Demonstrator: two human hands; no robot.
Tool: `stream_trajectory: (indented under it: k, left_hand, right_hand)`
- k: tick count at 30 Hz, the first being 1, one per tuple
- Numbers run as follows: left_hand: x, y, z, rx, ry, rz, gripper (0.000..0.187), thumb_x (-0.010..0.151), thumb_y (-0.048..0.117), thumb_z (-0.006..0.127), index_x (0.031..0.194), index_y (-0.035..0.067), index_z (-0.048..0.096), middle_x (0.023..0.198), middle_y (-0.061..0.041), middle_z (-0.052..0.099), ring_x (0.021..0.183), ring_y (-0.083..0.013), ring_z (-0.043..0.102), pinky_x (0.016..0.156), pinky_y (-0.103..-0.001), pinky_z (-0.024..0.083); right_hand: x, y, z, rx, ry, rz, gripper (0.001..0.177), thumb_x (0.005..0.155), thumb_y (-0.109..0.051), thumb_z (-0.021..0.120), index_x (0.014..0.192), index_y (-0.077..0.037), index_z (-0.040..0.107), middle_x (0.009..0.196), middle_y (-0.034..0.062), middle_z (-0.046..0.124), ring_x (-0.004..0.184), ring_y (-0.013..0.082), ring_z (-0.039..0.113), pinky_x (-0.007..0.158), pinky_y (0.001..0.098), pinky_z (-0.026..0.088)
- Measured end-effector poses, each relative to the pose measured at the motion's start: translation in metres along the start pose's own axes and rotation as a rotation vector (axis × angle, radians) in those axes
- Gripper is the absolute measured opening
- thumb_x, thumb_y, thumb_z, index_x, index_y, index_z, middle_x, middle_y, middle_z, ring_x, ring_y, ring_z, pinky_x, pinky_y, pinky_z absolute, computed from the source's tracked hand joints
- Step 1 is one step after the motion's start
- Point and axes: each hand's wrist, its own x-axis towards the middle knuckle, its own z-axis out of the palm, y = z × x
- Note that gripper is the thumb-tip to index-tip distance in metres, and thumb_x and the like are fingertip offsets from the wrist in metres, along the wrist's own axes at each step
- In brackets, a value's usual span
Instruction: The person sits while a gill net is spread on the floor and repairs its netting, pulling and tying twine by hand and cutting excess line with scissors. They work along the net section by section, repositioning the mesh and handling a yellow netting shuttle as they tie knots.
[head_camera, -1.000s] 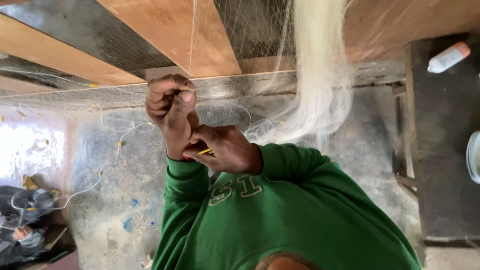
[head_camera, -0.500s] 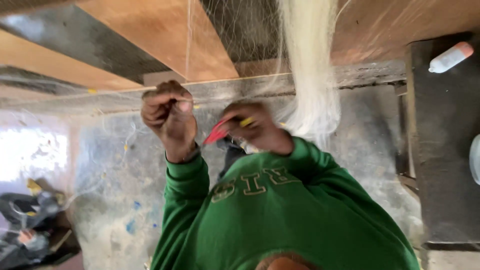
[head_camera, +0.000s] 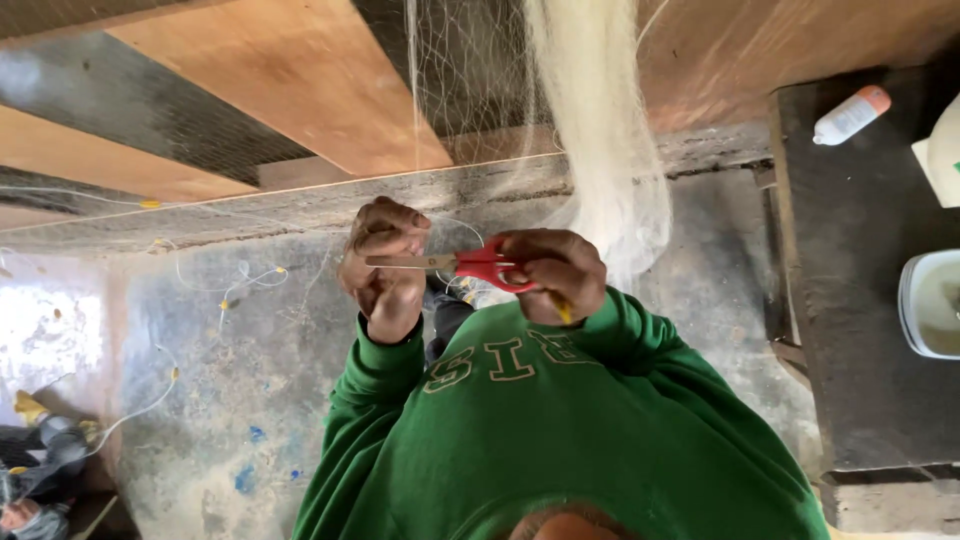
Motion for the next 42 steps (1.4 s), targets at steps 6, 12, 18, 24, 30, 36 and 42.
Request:
stream_trajectory:
  k: [6, 12, 18, 24, 30, 36, 42]
  left_hand:
    - [0.017, 0.022, 0.033, 0.188, 0.036, 0.134, 0.038, 0.091, 0.021, 0.036, 0.072, -0.007, 0.052, 0.070, -0.029, 0.054, 0.052, -0.0175, 0.038, 0.041, -0.024, 0.035]
    - [0.017, 0.022, 0.040, 0.316, 0.081, 0.134, 0.042, 0.093, 0.019, 0.031, 0.060, -0.001, 0.048, 0.064, -0.024, 0.056, 0.053, -0.0241, 0.051, 0.050, -0.028, 0.044]
    - [0.015, 0.037, 0.046, 0.682, -0.056, 0.055, 0.042, 0.090, 0.026, 0.037, 0.055, 0.007, 0.051, 0.070, -0.011, 0.063, 0.055, -0.0189, 0.053, 0.054, -0.025, 0.046]
    - [0.018, 0.049, 0.045, 0.596, -0.135, -0.057, 0.043, 0.093, 0.027, 0.036, 0.064, 0.003, 0.057, 0.076, -0.014, 0.060, 0.061, -0.0211, 0.056, 0.056, -0.027, 0.047]
    - [0.024, 0.058, 0.041, 0.525, -0.286, -0.186, 0.051, 0.095, 0.037, 0.029, 0.068, 0.002, 0.054, 0.085, -0.014, 0.058, 0.071, -0.0243, 0.060, 0.060, -0.031, 0.047]
    - [0.028, 0.056, 0.043, 0.455, -0.298, -0.185, 0.050, 0.094, 0.037, 0.031, 0.066, 0.001, 0.051, 0.083, -0.018, 0.058, 0.071, -0.0265, 0.059, 0.062, -0.033, 0.047]
    - [0.028, 0.052, 0.041, 0.424, -0.311, -0.094, 0.046, 0.091, 0.036, 0.034, 0.068, 0.000, 0.052, 0.085, -0.020, 0.059, 0.066, -0.0253, 0.055, 0.058, -0.032, 0.046]
  right_hand:
    - [0.017, -0.011, 0.006, -0.019, -0.100, -0.098, 0.017, 0.075, -0.001, 0.065, 0.063, 0.001, 0.053, 0.070, 0.0212, 0.061, 0.057, 0.0317, 0.063, 0.043, 0.0305, 0.051]
    - [0.014, -0.010, -0.012, 0.369, -0.183, 0.365, 0.027, 0.074, -0.017, 0.066, 0.079, 0.006, 0.054, 0.074, 0.0233, 0.056, 0.063, 0.0288, 0.055, 0.052, 0.0338, 0.048]
    - [0.004, -0.014, -0.015, 0.667, -0.167, 0.847, 0.033, 0.089, -0.022, 0.048, 0.089, 0.011, 0.051, 0.075, 0.0214, 0.054, 0.037, 0.0059, 0.038, 0.030, 0.0150, 0.031]
    - [0.009, -0.003, -0.015, 1.052, -0.319, 1.168, 0.024, 0.079, -0.010, 0.056, 0.087, 0.013, 0.053, 0.069, 0.0184, 0.051, 0.033, 0.0093, 0.045, 0.025, 0.0141, 0.030]
    - [0.008, -0.002, -0.007, 1.228, -0.563, 1.124, 0.024, 0.080, -0.009, 0.060, 0.090, 0.010, 0.051, 0.067, 0.0283, 0.060, 0.032, 0.0035, 0.042, 0.029, 0.0102, 0.026]
    - [0.028, -0.016, 0.013, 1.230, -0.738, 1.106, 0.027, 0.077, -0.016, 0.066, 0.083, 0.008, 0.058, 0.069, 0.0208, 0.062, 0.036, 0.0015, 0.043, 0.029, 0.0120, 0.027]
    - [0.022, -0.018, 0.017, 1.324, -0.756, 1.154, 0.031, 0.071, -0.017, 0.068, 0.074, 0.012, 0.059, 0.062, 0.0239, 0.060, 0.029, 0.0031, 0.036, 0.026, 0.0138, 0.026]
